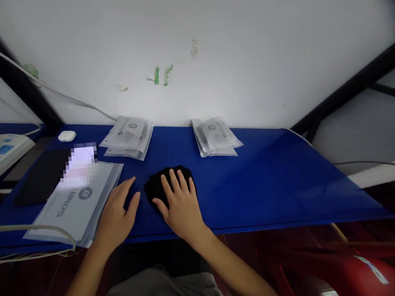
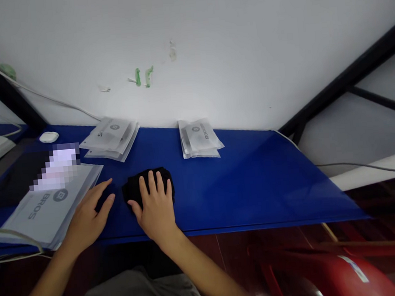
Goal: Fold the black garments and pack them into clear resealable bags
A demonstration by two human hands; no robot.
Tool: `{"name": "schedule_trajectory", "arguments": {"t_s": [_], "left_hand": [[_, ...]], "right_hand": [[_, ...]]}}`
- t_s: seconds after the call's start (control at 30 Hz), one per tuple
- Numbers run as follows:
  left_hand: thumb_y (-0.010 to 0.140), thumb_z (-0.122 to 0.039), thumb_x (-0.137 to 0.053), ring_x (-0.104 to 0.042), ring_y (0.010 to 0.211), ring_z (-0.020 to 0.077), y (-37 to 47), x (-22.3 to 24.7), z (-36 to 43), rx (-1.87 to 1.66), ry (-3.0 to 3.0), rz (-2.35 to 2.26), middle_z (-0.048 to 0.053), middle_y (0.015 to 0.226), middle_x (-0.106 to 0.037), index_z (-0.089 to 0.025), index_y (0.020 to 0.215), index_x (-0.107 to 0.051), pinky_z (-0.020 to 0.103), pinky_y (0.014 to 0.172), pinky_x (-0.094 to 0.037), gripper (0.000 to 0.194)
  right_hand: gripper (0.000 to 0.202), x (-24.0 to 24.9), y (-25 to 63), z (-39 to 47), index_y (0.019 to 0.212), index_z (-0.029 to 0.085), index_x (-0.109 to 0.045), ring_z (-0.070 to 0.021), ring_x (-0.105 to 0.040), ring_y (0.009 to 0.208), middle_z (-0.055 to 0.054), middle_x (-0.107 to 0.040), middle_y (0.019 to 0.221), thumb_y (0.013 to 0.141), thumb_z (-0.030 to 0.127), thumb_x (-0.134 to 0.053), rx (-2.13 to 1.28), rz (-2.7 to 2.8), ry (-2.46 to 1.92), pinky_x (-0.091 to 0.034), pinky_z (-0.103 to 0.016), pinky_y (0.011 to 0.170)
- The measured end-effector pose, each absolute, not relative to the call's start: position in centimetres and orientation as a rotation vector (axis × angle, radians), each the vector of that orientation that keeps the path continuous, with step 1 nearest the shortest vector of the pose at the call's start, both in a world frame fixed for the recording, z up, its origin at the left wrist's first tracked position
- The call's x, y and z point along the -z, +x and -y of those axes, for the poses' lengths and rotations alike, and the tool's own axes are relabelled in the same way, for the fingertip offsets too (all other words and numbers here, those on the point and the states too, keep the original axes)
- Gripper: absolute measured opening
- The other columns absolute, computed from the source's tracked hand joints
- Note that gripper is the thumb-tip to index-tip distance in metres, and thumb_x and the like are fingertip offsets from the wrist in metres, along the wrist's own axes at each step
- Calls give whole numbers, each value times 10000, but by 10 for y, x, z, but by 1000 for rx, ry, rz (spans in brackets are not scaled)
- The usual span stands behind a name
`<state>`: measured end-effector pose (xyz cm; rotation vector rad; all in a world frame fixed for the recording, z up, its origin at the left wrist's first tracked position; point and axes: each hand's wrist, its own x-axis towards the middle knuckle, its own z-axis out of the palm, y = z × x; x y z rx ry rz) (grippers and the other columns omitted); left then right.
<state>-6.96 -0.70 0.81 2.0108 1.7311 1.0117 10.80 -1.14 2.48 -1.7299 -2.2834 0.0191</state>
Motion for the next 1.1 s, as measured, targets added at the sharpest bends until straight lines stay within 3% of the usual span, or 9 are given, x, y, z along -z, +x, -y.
{"name": "schedule_trajectory", "arguments": {"t_s": [0.4,0.6,0.8,1.1], "left_hand": [[937,-379,-414,-509,1236,248,-68,-7,6,-983,2172,-1692,100,1288,-587,-201,1278,-531,476,1062,-403,402],[929,-255,-431,-580,1051,242,-69,-17,16,-1171,2318,-1875,95,1073,-644,-215,1126,-635,433,975,-458,286],[928,-309,-384,-528,1011,377,-82,-30,21,-639,2175,-2471,189,1077,-597,-113,1154,-624,514,784,-473,383],[927,-271,-360,-613,772,296,-87,-30,20,-448,2026,-2493,128,926,-640,-171,1019,-653,373,553,-434,323]], "right_hand": [[577,-25,122,7,1422,154,-419,-327,-269,1410,-145,-346,1517,944,478,-410,-27,2343,-1606,-277,-562,1108],[552,-25,129,5,1404,147,-443,-328,-286,1400,-142,-367,1507,946,452,-413,-38,2373,-1557,-280,-561,1105],[556,-24,128,6,1403,135,-443,-330,-282,1401,-145,-376,1502,949,456,-405,-30,2362,-1559,-268,-558,1113],[436,-31,133,6,1338,170,-520,-296,-319,1392,-113,-440,1466,955,338,-398,-59,2350,-1561,-261,-568,1120]]}}
